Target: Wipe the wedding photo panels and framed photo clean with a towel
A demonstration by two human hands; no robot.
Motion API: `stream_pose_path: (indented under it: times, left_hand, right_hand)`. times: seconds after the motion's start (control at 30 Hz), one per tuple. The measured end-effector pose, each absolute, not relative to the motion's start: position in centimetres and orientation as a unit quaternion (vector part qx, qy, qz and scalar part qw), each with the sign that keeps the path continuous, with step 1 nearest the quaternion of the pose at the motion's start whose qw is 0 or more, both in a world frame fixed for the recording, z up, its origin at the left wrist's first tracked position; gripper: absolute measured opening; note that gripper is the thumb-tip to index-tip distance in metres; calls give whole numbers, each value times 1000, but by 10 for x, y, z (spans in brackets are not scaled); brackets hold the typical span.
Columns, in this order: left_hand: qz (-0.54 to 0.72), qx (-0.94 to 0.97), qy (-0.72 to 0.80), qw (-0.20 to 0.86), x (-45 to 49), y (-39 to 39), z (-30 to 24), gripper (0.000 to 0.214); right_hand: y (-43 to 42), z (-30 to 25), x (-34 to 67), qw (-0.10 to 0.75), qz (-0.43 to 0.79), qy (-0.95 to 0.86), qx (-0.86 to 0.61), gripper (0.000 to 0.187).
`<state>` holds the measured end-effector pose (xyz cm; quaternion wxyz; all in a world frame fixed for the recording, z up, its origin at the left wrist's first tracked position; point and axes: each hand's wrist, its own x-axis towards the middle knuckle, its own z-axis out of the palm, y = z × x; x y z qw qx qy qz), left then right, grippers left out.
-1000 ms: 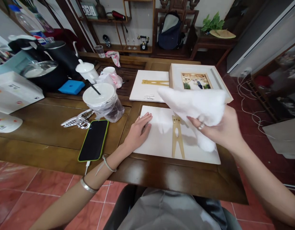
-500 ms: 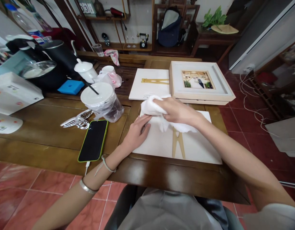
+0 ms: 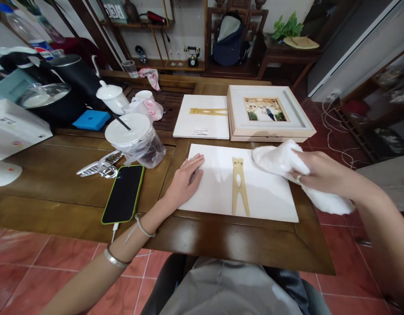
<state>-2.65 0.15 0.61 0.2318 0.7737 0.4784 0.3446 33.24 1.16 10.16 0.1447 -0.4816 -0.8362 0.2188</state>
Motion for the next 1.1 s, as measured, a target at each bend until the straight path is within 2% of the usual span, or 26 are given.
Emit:
stream_pose_path:
  times: [0.1, 0.17, 0.27, 0.37, 0.47, 0.6, 0.8, 1.1]
  left_hand:
    - [345, 774, 478, 231, -26, 2, 6, 36]
    - [345, 774, 477, 231, -26, 2, 6, 36]
    - [346, 774, 477, 231, -26, 2, 6, 36]
    - [347, 774, 477, 230, -26, 2, 6, 36]
    - [345, 772, 480, 235, -26, 1, 7, 36]
    - [346, 771, 479, 237, -26, 1, 7, 36]
    - [346, 774, 475, 235, -27, 2, 7, 36]
    - [340, 773, 480, 237, -26, 1, 7, 36]
  right_hand:
    - [-1, 114, 352, 86, 193, -851, -481, 9]
    - [-9, 123, 360, 112, 126, -844, -509, 8]
    - [-19, 126, 363, 165, -41, -799, -577, 6]
    - [-23, 115, 353, 148, -119, -803, -565, 7]
    - [-20, 98, 333, 118, -97, -850, -503, 14]
    - [-7, 74, 304, 77, -63, -885, -454, 34]
    - [4, 55, 293, 54, -24, -907, -418, 27]
    - [-80, 65, 278, 58, 70, -903, -419, 41]
